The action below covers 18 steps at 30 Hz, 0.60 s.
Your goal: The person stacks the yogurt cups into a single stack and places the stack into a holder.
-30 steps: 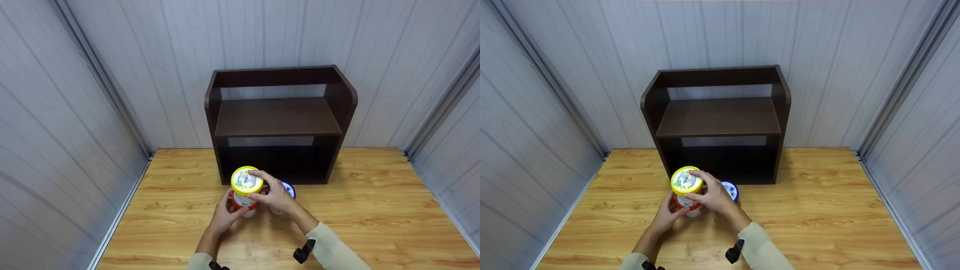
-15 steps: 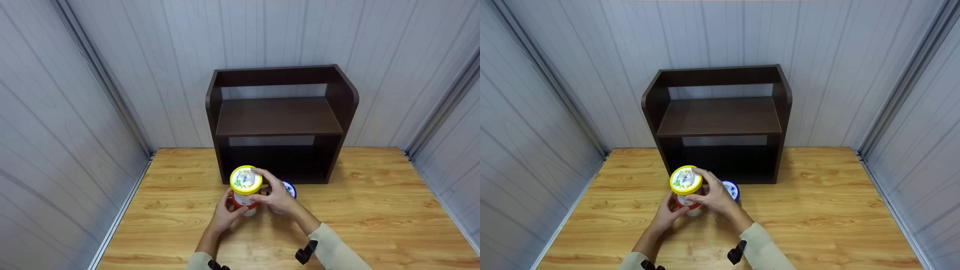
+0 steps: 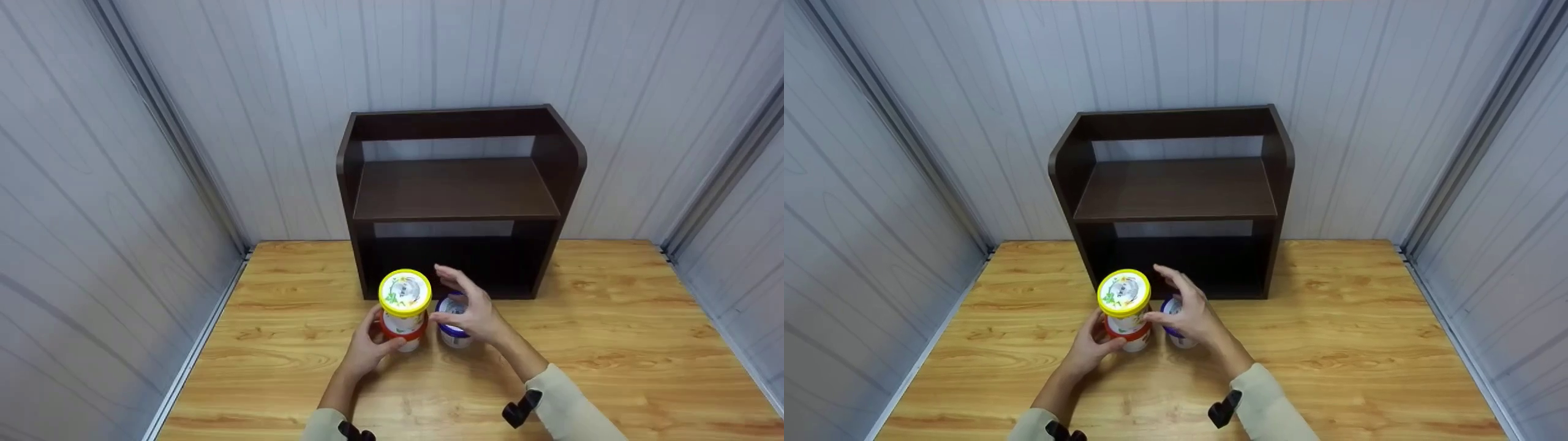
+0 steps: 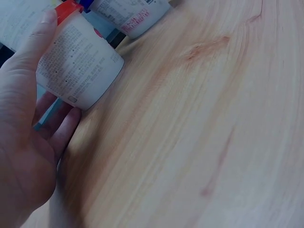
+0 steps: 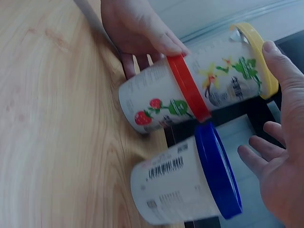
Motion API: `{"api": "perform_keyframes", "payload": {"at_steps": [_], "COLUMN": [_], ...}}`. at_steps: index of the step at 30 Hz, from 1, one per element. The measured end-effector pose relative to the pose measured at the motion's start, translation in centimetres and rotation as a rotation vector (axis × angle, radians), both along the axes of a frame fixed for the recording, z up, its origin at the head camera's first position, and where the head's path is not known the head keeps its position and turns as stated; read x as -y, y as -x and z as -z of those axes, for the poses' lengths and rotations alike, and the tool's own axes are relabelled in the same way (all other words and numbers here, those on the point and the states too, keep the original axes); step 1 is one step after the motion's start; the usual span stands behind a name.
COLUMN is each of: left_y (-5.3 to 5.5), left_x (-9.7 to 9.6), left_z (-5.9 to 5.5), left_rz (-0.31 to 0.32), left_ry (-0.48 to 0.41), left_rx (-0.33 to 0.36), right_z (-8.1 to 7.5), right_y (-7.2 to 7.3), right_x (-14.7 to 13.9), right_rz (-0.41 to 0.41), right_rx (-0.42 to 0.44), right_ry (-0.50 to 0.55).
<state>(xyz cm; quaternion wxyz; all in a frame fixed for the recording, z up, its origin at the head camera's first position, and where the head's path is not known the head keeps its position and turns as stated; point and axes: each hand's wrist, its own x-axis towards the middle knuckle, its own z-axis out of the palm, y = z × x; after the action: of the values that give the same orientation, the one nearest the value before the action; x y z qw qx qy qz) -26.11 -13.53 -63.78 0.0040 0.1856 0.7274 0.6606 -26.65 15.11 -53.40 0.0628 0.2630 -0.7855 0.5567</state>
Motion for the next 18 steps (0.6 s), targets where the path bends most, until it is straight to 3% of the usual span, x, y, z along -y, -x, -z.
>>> {"api": "perform_keyframes", "payload": {"at_steps": [5, 10, 15, 18], "left_y": [-0.6, -0.6, 0.4, 1.4], "left_x": [-0.1, 0.1, 0.4, 0.7], "left_z": [-1.1, -1.0, 1.0, 2.7], "left_rz": [-0.027, -0.044, -0.045, -0.047], "left_ry": [0.032, 0.036, 0.038, 0.013], "left_rx": [0.032, 0.056, -0.026, -0.001], "right_z": [0.2, 0.7, 1.3, 1.8], "right_y": [0.0, -0.1, -0.2, -0.2], "right_x": [-1.2, -2.4, -3.5, -4.2], "right_rz": [0.036, 0.087, 0.151, 0.166], "right_rx": [0.019, 0.018, 0.02, 0.04], "right_ry": [0.007, -0.004, -0.05, -0.057]}}
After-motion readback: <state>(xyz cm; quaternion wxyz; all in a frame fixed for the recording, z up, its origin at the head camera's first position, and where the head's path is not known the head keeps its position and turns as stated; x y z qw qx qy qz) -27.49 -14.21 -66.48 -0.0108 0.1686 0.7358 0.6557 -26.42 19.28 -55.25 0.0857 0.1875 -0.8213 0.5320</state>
